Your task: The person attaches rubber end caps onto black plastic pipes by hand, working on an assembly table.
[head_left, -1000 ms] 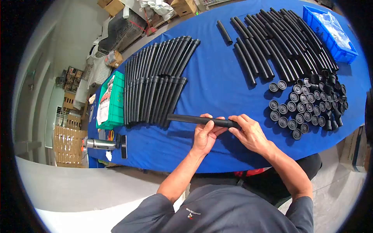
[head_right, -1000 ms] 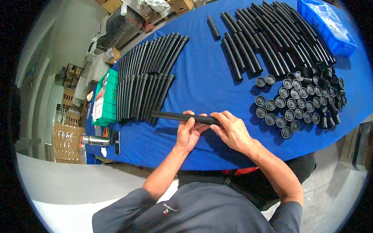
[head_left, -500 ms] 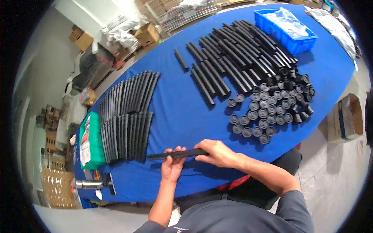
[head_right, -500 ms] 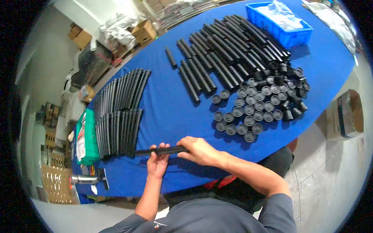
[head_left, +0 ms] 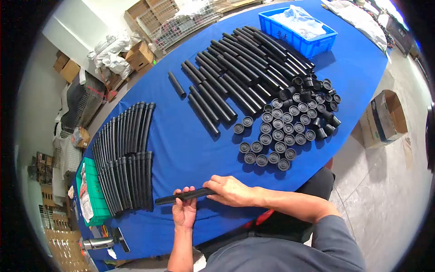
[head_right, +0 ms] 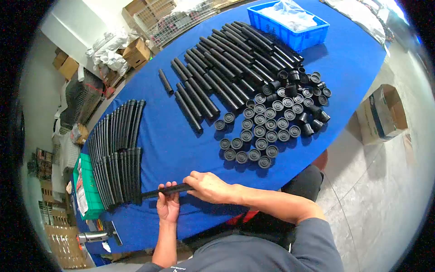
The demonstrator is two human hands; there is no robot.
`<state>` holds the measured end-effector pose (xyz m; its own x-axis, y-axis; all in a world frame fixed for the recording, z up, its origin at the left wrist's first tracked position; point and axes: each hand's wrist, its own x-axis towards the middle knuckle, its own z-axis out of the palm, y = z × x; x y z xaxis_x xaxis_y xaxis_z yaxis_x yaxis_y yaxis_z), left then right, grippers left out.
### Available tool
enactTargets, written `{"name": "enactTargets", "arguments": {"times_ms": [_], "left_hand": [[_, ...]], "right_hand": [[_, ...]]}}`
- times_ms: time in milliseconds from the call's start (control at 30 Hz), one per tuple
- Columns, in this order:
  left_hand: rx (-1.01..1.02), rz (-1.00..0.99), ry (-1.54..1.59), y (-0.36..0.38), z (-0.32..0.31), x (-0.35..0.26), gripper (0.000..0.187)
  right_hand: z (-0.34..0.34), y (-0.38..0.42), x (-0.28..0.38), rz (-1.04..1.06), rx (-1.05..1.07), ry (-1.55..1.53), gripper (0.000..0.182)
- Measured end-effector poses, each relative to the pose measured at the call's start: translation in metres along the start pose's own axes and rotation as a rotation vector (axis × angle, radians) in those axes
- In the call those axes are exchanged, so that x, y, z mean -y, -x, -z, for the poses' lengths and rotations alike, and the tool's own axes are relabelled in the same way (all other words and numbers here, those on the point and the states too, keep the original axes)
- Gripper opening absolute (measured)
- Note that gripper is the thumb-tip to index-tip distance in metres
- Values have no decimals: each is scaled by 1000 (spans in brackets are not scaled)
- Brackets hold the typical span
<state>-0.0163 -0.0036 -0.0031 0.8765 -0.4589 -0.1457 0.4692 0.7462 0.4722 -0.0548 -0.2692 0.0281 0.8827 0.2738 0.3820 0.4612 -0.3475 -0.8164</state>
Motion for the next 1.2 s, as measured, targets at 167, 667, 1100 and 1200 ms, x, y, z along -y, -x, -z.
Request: {"name": "enactTargets", "arguments": {"times_ms": [167,667,1100,1200], "left_hand": [[76,6,-17,2,6,-3,31],[80,-31,-104,1,5,-2,26],[131,15,-29,-2,1,-3,28],[83,-2,-43,-1,4,-2,24]], "right_hand": [[-9,4,-3,100,31,104,39],[-5,0,0,-140,33,-262,33],[12,-4,16,-316,193,-392,31],[-5,0,2,-128,61,-290,28]]}}
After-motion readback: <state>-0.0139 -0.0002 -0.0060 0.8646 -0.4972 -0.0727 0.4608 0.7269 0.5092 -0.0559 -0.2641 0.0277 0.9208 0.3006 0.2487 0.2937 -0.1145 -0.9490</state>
